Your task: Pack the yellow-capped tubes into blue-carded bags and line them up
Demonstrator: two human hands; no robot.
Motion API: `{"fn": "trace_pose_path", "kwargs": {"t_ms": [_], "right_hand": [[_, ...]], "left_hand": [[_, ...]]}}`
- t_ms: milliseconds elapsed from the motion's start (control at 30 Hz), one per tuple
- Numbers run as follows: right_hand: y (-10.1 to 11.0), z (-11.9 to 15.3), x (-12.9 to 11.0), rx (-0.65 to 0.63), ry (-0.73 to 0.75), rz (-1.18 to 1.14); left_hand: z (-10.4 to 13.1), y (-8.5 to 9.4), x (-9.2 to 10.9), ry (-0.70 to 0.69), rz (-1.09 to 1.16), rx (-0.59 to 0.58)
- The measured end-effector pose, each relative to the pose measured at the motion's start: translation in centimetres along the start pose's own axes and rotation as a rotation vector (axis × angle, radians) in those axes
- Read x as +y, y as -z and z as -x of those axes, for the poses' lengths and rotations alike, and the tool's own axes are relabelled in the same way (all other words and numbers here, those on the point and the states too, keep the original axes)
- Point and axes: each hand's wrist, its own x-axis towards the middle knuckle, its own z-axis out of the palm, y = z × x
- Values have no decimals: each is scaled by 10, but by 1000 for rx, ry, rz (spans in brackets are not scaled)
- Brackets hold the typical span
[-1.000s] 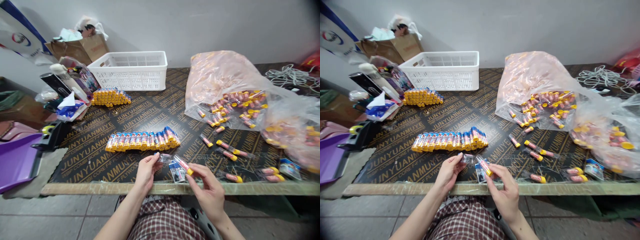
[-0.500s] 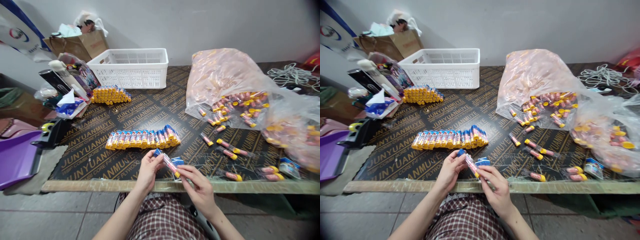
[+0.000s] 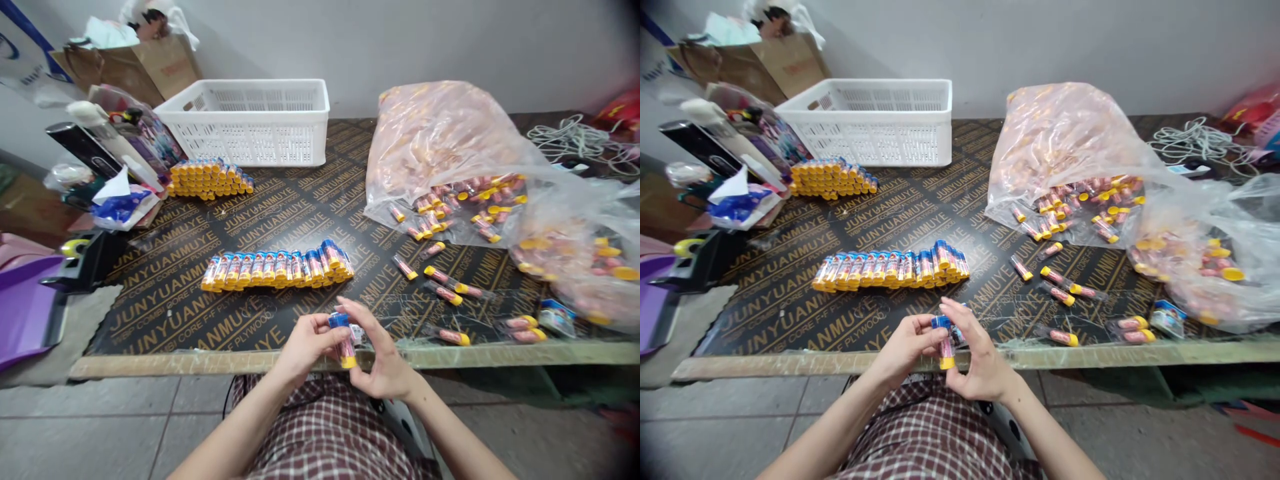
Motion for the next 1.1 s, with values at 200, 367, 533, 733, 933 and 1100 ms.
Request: {"fn": "trace_pose_path", "kwargs": {"t_ms": [200, 367, 533, 733, 933, 1100], "right_hand": [[-7, 6, 4, 47, -12, -81], [-9, 7, 5, 76, -40, -110], [-11, 7, 4, 94, -42, -130], [-5, 0, 2, 112, -58, -134], [20, -1, 22, 366, -178, 0], [42, 9, 31, 436, -236, 206]], "left_hand": [[1, -3, 0, 13, -46, 32], [1, -4, 1, 19, -57, 47], [0, -4, -5, 8, -45, 35], [-6, 4, 19, -95, -115, 31], [-35, 29, 90, -535, -787, 364], [-60, 32, 110, -504, -1411, 534]]}}
